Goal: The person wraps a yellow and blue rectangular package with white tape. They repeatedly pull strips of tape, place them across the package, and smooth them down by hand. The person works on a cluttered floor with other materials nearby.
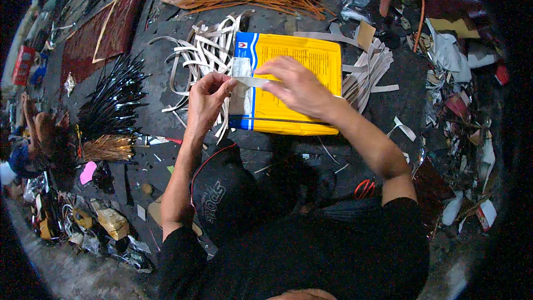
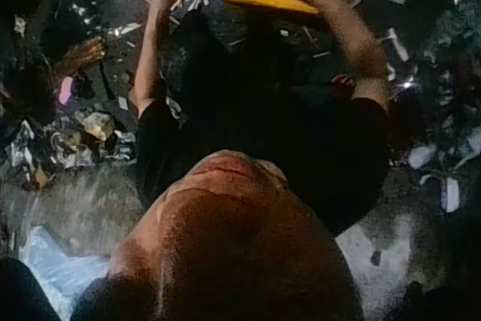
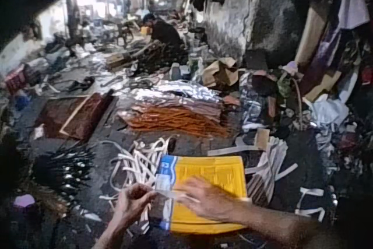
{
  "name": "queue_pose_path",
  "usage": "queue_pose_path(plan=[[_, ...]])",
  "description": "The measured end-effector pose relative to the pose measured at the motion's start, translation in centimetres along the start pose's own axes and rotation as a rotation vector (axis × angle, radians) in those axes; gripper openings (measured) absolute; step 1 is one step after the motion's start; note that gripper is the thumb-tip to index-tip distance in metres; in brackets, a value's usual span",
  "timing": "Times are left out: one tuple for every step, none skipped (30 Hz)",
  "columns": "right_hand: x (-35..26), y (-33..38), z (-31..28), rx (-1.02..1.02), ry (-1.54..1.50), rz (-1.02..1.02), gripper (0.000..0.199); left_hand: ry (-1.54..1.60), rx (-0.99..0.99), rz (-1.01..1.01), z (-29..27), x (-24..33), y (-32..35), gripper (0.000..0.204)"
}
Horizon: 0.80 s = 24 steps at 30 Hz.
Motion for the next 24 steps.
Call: queue_pose_path(plan=[[0.2,-0.8,1.4,0.009,-0.016,0.007,0.023,-0.012,0.024,0.006,-0.1,-0.3,0.0,0.022],[0.4,-1.4,2.6,0.018,-0.031,0.016,0.023,-0.019,0.051,0.054,-0.2,-0.9,-0.2,0.020],[0.6,-1.8,3.6,0.023,-0.046,0.025,0.023,-0.039,0.065,0.052,-0.4,-1.0,-0.3,0.020],[1.1,-2.2,4.0,0.023,-0.074,0.079,0.019,-0.059,0.076,0.050,-0.4,-1.1,-0.4,0.019],[1.3,-2.3,4.2,0.038,-0.100,0.073,0.018,-0.078,0.086,0.049,-0.4,-1.1,-0.4,0.019],[1.3,-2.4,4.4,0.050,-0.130,0.066,0.017,-0.087,0.093,0.062,-0.4,-0.9,-0.3,0.018],[1.4,-2.4,4.7,0.063,-0.159,0.061,0.016,-0.070,0.090,0.055,-0.4,-1.2,-0.3,0.018],[1.6,-2.5,4.9,0.082,-0.153,0.048,0.015,-0.052,0.086,0.050,-0.3,-1.5,-0.4,0.018],[1.6,-2.5,5.0,0.103,-0.147,0.036,0.015,-0.036,0.082,0.044,-0.3,-1.7,-0.5,0.018],[1.7,-2.5,5.2,0.123,-0.141,0.024,0.015,0.010,0.073,0.025,-0.2,-1.9,-0.5,0.018],[1.7,-2.4,5.3,0.117,-0.131,0.009,0.017,0.056,0.064,0.006,-0.1,-2.1,-0.4,0.019],[1.7,-2.3,5.2,0.111,-0.119,-0.006,0.019,0.103,0.054,-0.013,-0.1,-2.2,-0.5,0.019],[1.7,-2.3,5.2,0.105,-0.108,-0.021,0.021,0.133,0.039,-0.034,-0.1,-2.5,-0.5,0.019],[1.8,-2.1,5.4,0.101,-0.091,-0.027,0.022,0.163,0.024,-0.056,0.0,-2.7,-0.7,0.020],[2.0,-2.0,5.5,0.099,-0.073,-0.035,0.023,0.192,0.009,-0.075,0.0,-3.0,-0.8,0.020],[2.1,-1.9,5.7,0.096,-0.056,-0.043,0.025,0.253,-0.015,-0.099,0.1,-3.2,-0.8,0.019],[2.1,-1.8,5.8,0.092,-0.019,-0.064,0.025,0.314,-0.037,-0.122,0.2,-3.5,-0.9,0.018],[1.9,-1.8,5.7,0.088,0.019,-0.085,0.025,0.375,-0.060,-0.145,0.3,-3.4,-1.0,0.017],[1.6,-1.9,5.7,0.084,0.056,-0.107,0.025,0.436,-0.083,-0.167,0.4,-3.3,-1.1,0.016],[1.3,-1.9,5.7,0.067,0.125,-0.125,0.025,0.492,-0.089,-0.215,0.4,-3.2,-0.8,0.015],[0.9,-1.9,5.8,0.050,0.194,-0.142,0.024,0.452,-0.071,-0.187,0.6,-3.2,-0.9,0.015],[0.7,-1.9,6.0,0.034,0.263,-0.160,0.024,0.412,-0.053,-0.159,0.6,-3.3,-1.1,0.015],[0.6,-1.8,6.1,0.050,0.234,-0.134,0.022,0.371,-0.036,-0.131,0.8,-3.3,-1.2,0.014],[0.6,-1.9,6.1,0.069,0.207,-0.110,0.021,0.312,-0.008,-0.123,0.7,-2.7,-1.1,0.014]])
Point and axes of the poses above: each hand's wrist, its own y-axis away from the middle knuckle, its own z-axis out of the palm, x = y × z, the point moved 3 cm from there along -y, towards the middle knuckle, and after that the axes turned 3 degrees about -y, right-handed, at the moved point
